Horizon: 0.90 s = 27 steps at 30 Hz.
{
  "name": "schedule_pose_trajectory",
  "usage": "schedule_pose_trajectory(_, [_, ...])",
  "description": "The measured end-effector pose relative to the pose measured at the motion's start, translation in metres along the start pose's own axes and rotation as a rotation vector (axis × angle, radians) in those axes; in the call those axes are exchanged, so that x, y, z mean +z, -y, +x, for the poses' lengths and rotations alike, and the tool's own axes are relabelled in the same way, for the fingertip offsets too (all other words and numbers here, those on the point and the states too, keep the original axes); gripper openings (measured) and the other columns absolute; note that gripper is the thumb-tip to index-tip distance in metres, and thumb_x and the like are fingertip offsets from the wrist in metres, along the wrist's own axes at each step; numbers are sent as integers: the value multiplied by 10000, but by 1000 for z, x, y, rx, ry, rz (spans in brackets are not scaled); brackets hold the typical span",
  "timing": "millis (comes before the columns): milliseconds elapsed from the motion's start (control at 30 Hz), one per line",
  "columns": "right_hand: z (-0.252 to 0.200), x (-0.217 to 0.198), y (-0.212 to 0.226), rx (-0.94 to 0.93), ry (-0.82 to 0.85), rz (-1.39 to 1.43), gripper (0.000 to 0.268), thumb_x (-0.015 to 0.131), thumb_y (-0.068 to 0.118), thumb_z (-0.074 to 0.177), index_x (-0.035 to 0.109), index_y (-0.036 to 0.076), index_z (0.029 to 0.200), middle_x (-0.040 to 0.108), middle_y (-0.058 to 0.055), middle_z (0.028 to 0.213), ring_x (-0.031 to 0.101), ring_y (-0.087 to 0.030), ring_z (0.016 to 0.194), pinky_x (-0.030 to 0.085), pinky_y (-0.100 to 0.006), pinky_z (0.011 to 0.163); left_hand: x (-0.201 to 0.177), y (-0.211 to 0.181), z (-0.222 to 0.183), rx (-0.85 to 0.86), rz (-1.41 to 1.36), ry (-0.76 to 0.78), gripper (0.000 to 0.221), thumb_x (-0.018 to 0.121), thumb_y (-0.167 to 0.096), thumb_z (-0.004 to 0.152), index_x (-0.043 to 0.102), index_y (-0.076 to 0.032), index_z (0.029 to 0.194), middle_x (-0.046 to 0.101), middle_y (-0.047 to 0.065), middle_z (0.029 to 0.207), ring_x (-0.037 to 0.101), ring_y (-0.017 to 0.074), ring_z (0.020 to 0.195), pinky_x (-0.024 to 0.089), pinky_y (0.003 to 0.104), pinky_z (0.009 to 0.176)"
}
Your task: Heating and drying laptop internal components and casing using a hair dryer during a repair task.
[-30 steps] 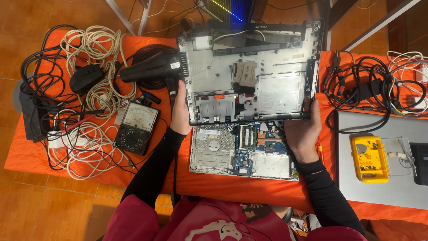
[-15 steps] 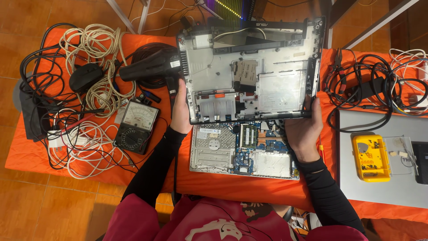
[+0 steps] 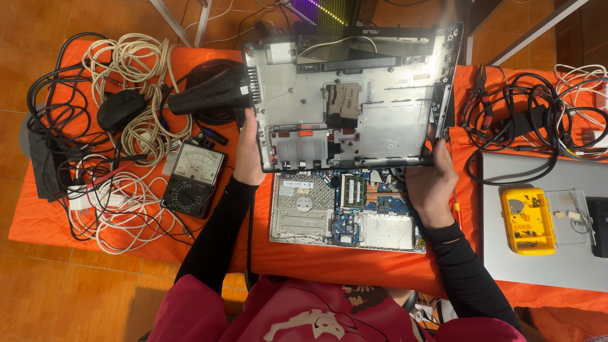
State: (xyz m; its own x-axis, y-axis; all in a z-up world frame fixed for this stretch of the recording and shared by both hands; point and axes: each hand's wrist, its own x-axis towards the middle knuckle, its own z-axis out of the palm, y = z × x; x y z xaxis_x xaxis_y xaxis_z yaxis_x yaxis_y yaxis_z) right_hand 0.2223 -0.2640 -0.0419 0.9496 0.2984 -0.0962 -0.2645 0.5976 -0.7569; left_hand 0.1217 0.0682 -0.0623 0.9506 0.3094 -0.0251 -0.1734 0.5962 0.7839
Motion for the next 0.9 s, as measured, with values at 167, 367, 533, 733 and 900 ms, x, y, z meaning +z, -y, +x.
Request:
schedule_pose_trajectory(167, [-1,-3,1,16,66,-103,414,396,264,1131,518,4,1430,618,-167,1393,587,-246,1325,437,-417,1171,-36,6,-2,9,-181,156,567,361,-493,1198,483,-18,1481,681,84,1201,691,166,1063,574,327,893])
schedule_pose_trajectory(367, [1,-16,-2,67,59,-60,381,434,221,1128,552,-2,1413,650,-115,1331,613,-194,1263,474,-357,1107,-47,11,-10,-86,-524,262,694,417,-590,1133,588,22,1413,733,105,1147,721,170,947,559,327,890])
schedule_pose_trajectory(533, [-2,-25,-2,114,184,61,257,521,135,1116,610,14,1324,675,-73,1226,645,-171,1131,509,-344,1023,-31,19,-4,12,-506,456,859,567,-796,867,578,-167,1452,522,22,1581,420,281,1535,320,603,1259])
schedule_pose_trajectory(733, [-7,-13,4,211,95,70,318,545,64,967,600,39,1279,695,-28,1095,668,-134,1017,524,-285,942,-9,7,-4,153,-426,781,940,656,-764,827,528,-224,1586,419,19,1708,291,306,1573,163,653,1279])
schedule_pose_trajectory(900, [-7,-21,-3,265,280,180,404,567,-66,966,580,36,1357,630,-20,1020,604,-104,858,483,-229,816,-74,55,0,155,-304,773,483,774,-193,986,585,-204,1431,561,-48,1423,377,253,1487,243,527,1250])
